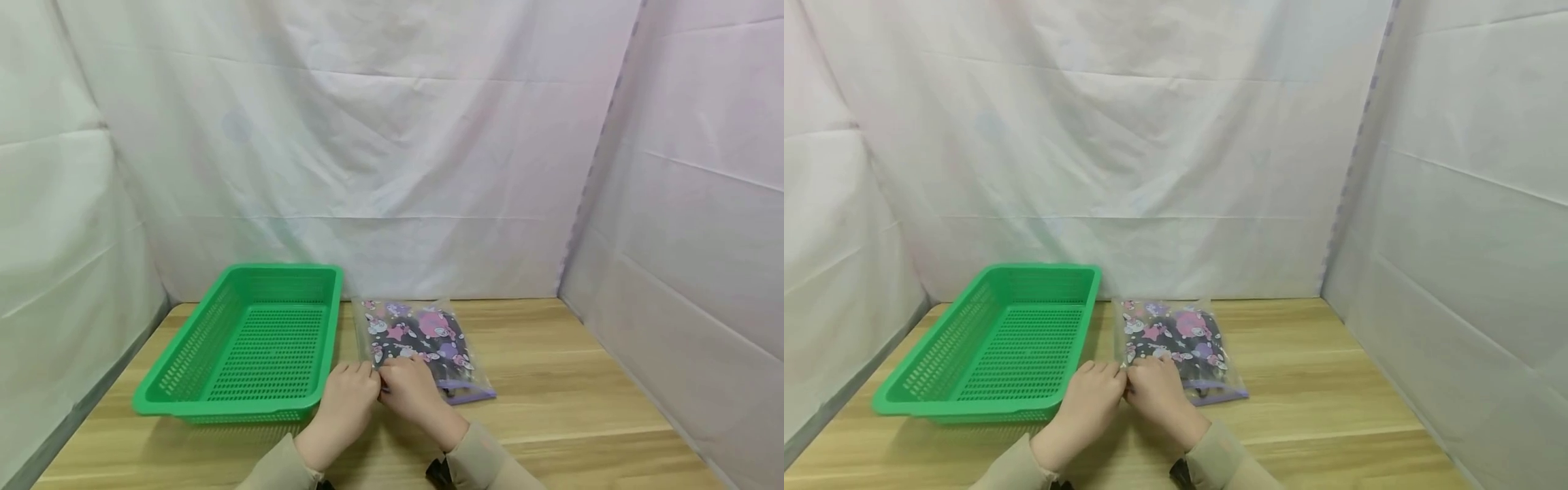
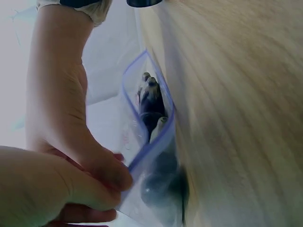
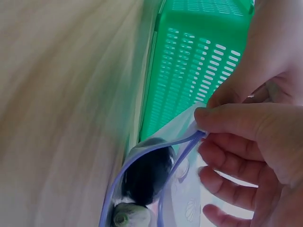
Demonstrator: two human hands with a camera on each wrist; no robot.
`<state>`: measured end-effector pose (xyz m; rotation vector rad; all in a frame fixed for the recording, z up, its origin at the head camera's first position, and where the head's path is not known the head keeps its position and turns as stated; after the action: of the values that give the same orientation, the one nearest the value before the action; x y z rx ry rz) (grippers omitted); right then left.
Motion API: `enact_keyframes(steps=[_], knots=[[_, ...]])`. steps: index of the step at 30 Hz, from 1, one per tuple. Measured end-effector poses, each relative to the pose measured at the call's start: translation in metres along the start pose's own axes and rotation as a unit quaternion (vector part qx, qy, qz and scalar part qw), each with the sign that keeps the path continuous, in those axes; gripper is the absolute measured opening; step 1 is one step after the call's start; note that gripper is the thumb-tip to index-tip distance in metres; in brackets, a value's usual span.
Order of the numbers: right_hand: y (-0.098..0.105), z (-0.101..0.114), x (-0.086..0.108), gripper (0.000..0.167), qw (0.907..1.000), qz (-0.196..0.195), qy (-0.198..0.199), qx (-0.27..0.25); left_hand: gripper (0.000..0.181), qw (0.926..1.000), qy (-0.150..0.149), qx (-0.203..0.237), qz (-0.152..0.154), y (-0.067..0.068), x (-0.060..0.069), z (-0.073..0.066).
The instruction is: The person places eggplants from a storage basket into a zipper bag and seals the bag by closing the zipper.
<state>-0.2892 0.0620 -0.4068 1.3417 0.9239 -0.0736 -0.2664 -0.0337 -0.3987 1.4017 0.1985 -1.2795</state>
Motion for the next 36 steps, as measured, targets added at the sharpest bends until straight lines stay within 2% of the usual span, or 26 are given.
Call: enact_keyframes(steps=[7, 18, 22, 27, 36], knots=[[0.003, 0.0018, 0.0017, 0.034, 1.0, 0.004, 0.005, -0.004, 0.017, 1.0, -0.002, 0.001, 0.001, -0.0011, 0.0031, -0.0008], [0.001, 0.0021, 0.0035, 0.024, 0.9992, 0.039, 0.004, 0.007, 0.014, 1.0, -0.001, -0.005, 0.004, -0.0007, 0.0057, -0.0027], [0.0003, 0.0013, 0.0028, 0.022, 0.9985, 0.052, 0.004, 0.016, 0.013, 0.9998, 0.005, -0.007, 0.016, -0.002, 0.0047, -0.0015], [0.0003, 0.0011, 0.0025, 0.023, 0.9989, 0.046, 0.003, 0.005, 0.014, 0.9991, 0.014, -0.013, 0.037, -0.0022, 0.0044, 0.0003], [-0.0011, -0.0041, 0.0023, 0.025, 0.9993, 0.033, 0.004, -0.019, 0.015, 0.9987, 0.026, -0.014, 0.042, -0.0019, 0.0035, 0.0019]])
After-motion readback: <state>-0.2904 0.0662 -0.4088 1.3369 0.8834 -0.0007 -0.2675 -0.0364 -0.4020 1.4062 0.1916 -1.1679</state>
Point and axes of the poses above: each hand's wrist, its own x-axis away from the middle knuckle, its own y-axis out of the back of the hand, z = x × y, the point moved 5 cm from there along -x, towards the middle knuckle, and after that the axes turned 7 degrees about -z, right-handed, at the moved point
